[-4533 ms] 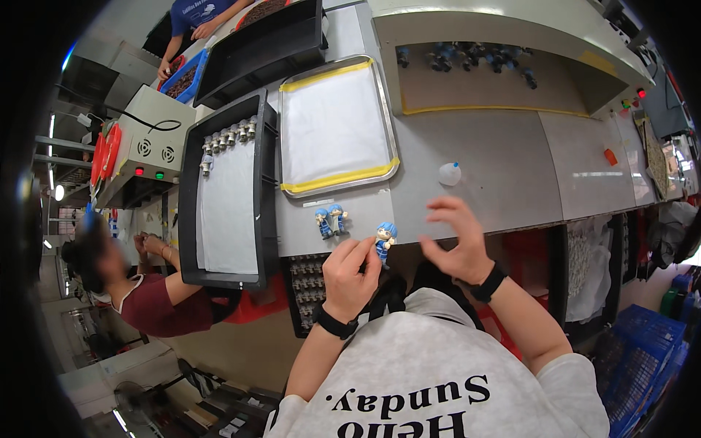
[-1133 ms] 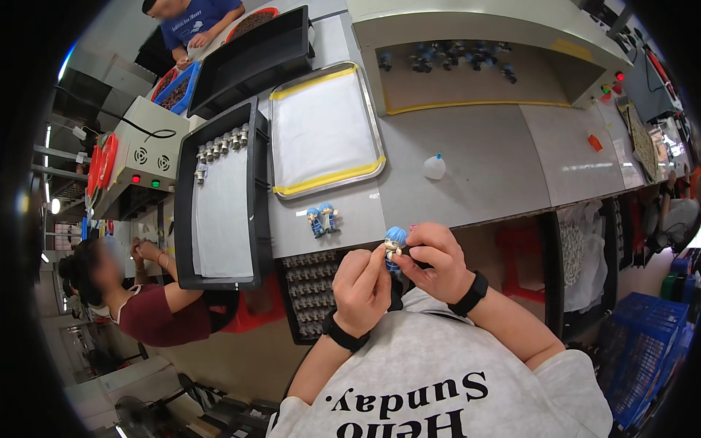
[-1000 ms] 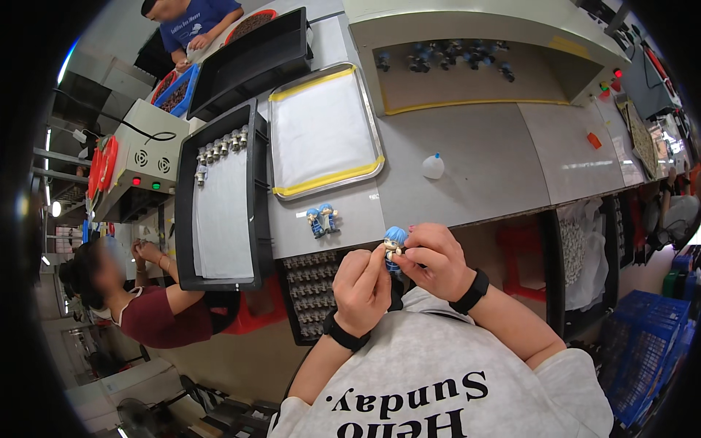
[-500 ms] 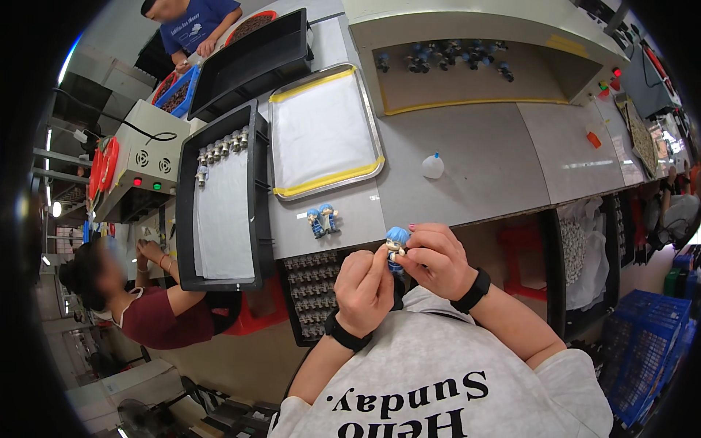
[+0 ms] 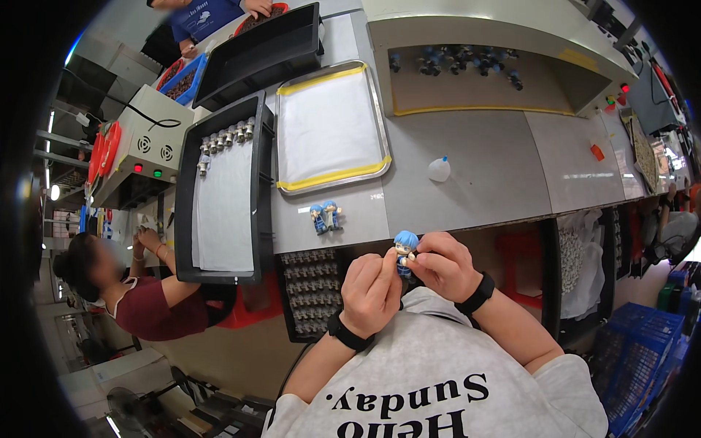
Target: The person assembles small figurines at a workstation. They pick up a figurine, apply glue from a bottle to its parts, and press the pieces together. The person repeats this process for multiple figurines, placing the finished ones on a tray.
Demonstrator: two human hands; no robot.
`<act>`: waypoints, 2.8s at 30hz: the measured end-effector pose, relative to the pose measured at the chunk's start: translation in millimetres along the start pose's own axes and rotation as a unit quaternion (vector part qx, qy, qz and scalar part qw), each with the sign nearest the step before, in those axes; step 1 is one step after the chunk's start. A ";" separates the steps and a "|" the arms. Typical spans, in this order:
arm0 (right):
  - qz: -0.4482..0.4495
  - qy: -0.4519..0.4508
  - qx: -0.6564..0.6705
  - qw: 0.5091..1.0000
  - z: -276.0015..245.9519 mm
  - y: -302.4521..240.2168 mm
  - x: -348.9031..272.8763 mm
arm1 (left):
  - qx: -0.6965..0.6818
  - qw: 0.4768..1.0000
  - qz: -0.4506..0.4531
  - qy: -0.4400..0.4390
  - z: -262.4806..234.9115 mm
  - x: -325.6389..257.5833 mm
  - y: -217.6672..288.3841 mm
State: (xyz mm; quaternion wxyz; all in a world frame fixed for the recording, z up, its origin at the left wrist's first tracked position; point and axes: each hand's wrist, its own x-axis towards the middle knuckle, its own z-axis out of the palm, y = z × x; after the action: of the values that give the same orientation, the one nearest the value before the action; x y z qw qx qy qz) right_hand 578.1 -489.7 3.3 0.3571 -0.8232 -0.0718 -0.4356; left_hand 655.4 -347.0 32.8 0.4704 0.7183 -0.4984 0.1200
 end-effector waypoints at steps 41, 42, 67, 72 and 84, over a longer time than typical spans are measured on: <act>0.432 -0.081 0.189 0.878 31.1 4.7 -11.9 | -0.008 0.844 -0.524 0.114 -39.2 -62.9 -160.6; 0.431 -0.073 0.181 0.881 26.1 7.0 -14.7 | 0.024 0.838 -0.536 0.098 -39.2 -61.2 -163.5; 0.475 0.075 0.011 0.877 -120.2 137.5 -21.8 | -0.008 0.867 -0.487 0.110 -22.0 -104.0 -185.0; 0.409 0.017 -0.071 0.909 -121.4 193.6 18.3 | 0.092 0.877 -0.455 0.125 -25.4 -99.8 -158.1; 0.143 -0.277 -0.653 0.690 -97.9 399.5 143.2 | 0.163 0.906 -0.361 0.146 20.5 -51.2 -50.3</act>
State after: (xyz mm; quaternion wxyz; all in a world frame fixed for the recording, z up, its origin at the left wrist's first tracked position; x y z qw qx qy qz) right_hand 771.8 -874.5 -60.9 -0.2487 -0.9322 0.2536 -0.0688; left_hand 666.7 -329.4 -38.9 0.4253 0.8903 -0.1035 0.1252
